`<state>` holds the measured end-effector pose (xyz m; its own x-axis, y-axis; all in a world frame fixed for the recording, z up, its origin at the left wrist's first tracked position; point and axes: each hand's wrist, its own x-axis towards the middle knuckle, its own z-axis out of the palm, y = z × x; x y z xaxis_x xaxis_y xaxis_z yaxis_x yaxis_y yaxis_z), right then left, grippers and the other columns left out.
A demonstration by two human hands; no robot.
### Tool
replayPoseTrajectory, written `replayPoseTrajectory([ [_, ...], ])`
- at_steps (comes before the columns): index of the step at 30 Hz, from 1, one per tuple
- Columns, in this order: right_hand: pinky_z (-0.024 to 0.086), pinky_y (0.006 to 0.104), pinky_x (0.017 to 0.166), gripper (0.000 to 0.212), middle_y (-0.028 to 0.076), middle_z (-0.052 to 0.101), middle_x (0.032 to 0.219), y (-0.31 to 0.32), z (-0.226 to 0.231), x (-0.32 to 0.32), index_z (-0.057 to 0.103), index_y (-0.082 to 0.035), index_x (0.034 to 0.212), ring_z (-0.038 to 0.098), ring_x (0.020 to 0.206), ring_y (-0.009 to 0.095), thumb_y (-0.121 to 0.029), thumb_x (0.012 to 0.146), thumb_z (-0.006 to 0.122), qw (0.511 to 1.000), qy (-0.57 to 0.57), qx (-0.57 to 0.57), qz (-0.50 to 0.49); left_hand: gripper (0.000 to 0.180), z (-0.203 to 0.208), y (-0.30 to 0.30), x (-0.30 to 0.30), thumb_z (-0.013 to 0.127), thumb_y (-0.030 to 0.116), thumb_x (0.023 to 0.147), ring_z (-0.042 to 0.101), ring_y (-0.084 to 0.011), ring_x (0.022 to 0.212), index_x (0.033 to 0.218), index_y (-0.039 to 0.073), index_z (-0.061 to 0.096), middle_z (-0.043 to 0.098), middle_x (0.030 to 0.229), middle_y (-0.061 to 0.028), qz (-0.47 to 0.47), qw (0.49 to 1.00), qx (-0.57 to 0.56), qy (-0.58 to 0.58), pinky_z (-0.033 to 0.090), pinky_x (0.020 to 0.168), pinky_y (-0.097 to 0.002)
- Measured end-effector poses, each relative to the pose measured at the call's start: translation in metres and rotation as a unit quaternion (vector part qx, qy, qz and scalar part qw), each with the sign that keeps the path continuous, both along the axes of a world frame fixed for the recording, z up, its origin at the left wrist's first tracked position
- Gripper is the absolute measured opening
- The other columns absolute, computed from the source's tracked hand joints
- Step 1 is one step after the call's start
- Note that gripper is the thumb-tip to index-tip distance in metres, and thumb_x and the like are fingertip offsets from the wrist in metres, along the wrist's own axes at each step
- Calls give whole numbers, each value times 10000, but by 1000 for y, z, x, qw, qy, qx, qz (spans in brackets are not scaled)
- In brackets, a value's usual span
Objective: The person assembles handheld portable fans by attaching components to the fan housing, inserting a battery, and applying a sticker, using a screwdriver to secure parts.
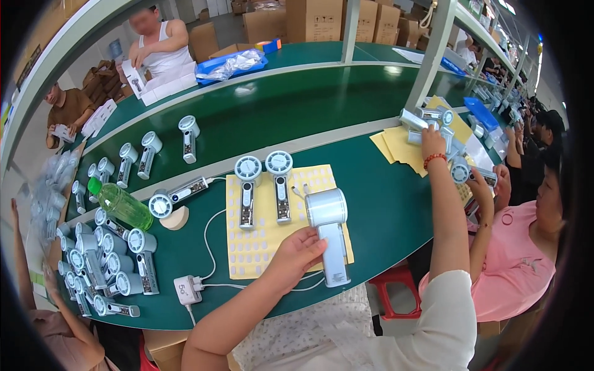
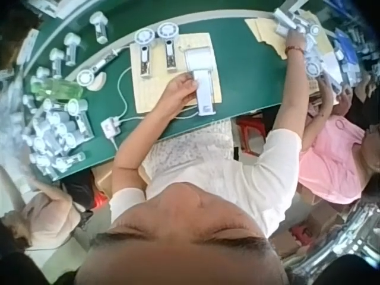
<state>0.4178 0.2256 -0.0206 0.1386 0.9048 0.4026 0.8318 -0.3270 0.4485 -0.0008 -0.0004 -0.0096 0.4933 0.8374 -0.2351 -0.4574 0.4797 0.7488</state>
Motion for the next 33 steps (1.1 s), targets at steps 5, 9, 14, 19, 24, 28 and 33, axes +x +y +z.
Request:
replayPoseTrajectory([
  [5,499,418,635,313,141,548,1041,-55,37,-65,460,-69,1049,608,784,333,-75,753,561,974,189,90,86,349,-3,2,0,525,184,892,535,-134,1012,1173,-6,445,544,1101,-65,19,1000,-5,-2,431,899,-279],
  [9,494,359,739,581,96,566,1123,-122,38,-125,454,-165,1216,592,906,296,11,680,592,892,313,87,313,344,-6,4,1,513,186,897,543,-135,1000,1177,-3,451,549,1094,-66,40,999,-7,-15,439,891,-284],
  [14,484,337,788,376,93,526,1166,-175,28,-175,526,-67,1017,557,985,295,96,679,531,794,354,-52,491,350,-14,9,0,503,261,907,559,-135,956,1124,-13,476,561,1041,-71,29,999,-11,-16,456,872,-280],
  [19,466,339,803,449,89,407,1326,-199,27,-172,530,-69,1063,557,943,281,138,667,488,801,332,-174,467,310,-21,7,2,494,260,912,564,-132,933,1078,-1,482,564,1017,-63,24,999,-12,-35,460,865,-276],
  [24,471,335,746,436,144,440,1279,-215,13,-160,496,-52,1135,556,854,288,105,729,502,811,346,-52,468,412,-26,5,4,434,290,928,519,-164,1060,1222,6,388,513,1180,-110,15,999,35,-15,442,895,-319],
  [28,470,341,657,452,203,512,1022,-217,6,-177,459,55,1020,564,759,276,-276,781,655,831,496,19,250,400,-21,2,6,420,270,934,510,-172,1074,1229,3,382,502,1206,-116,-13,998,46,-30,433,907,-332],
  [33,451,270,568,378,109,578,751,-193,10,-183,531,66,882,538,612,148,-250,740,682,793,572,-99,186,382,-11,1,7,387,258,942,520,-185,1073,1219,-4,404,517,1189,-123,-14,998,50,-28,432,911,-338],
])
